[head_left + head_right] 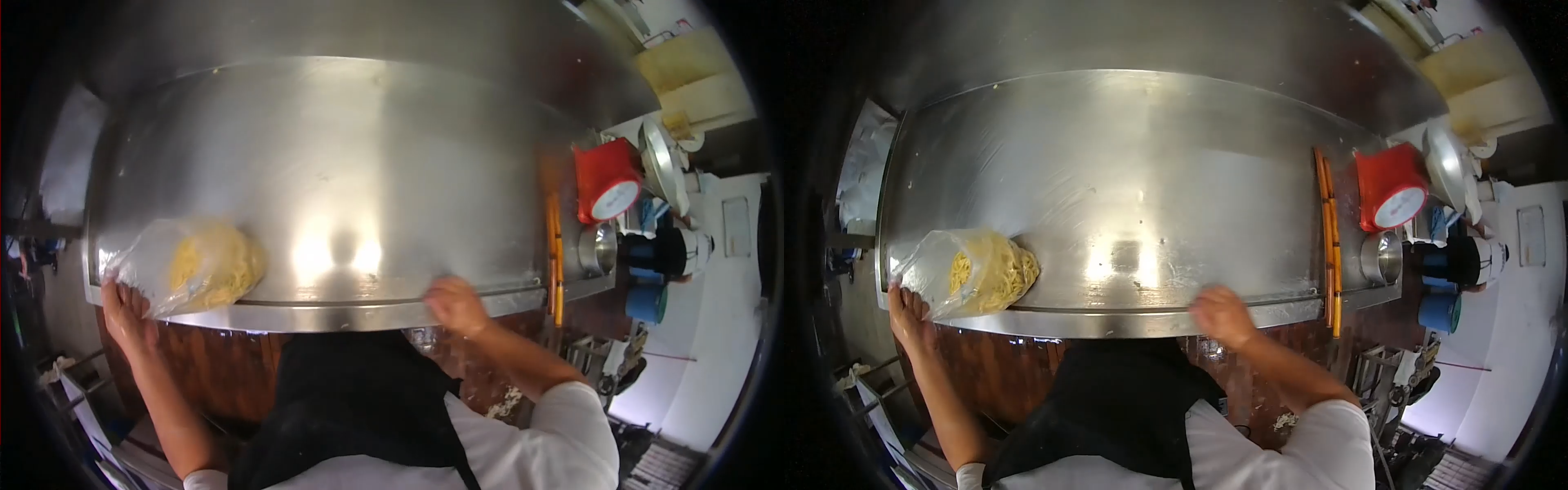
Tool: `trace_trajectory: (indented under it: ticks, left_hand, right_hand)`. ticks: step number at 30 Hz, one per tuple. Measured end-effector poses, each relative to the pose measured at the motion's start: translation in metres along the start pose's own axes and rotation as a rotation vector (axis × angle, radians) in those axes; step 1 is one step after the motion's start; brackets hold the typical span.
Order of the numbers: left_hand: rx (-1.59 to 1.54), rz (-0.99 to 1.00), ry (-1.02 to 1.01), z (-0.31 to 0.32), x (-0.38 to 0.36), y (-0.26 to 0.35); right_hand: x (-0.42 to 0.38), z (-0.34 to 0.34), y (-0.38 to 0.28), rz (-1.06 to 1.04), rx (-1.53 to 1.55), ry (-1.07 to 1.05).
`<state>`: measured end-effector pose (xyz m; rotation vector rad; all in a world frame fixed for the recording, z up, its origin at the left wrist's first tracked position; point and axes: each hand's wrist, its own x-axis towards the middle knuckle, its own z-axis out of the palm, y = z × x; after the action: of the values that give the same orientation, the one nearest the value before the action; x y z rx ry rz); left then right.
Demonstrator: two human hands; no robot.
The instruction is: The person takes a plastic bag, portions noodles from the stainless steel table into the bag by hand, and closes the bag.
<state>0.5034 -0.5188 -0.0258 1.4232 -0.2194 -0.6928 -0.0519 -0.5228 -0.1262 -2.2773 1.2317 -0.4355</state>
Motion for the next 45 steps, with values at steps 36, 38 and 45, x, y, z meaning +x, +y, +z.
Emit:
trace_trajectory:
  ticks: [36,38,45]
  left_hand:
    - [0.082,0.245,-0.342,0.014,-0.069,0.011]
    - [0.108,0.284,-0.45,0.02,-0.078,0.019]
    - [0.406,0.456,-0.604,0.014,-0.088,0.027]
  right_hand:
    - [0.269,-0.017,-0.253,-0.482,-0.273,-0.456]
    - [0.263,-0.037,-0.239,-0.453,-0.207,-0.47]
    - [0.238,-0.026,-0.155,-0.129,0.297,0.005]
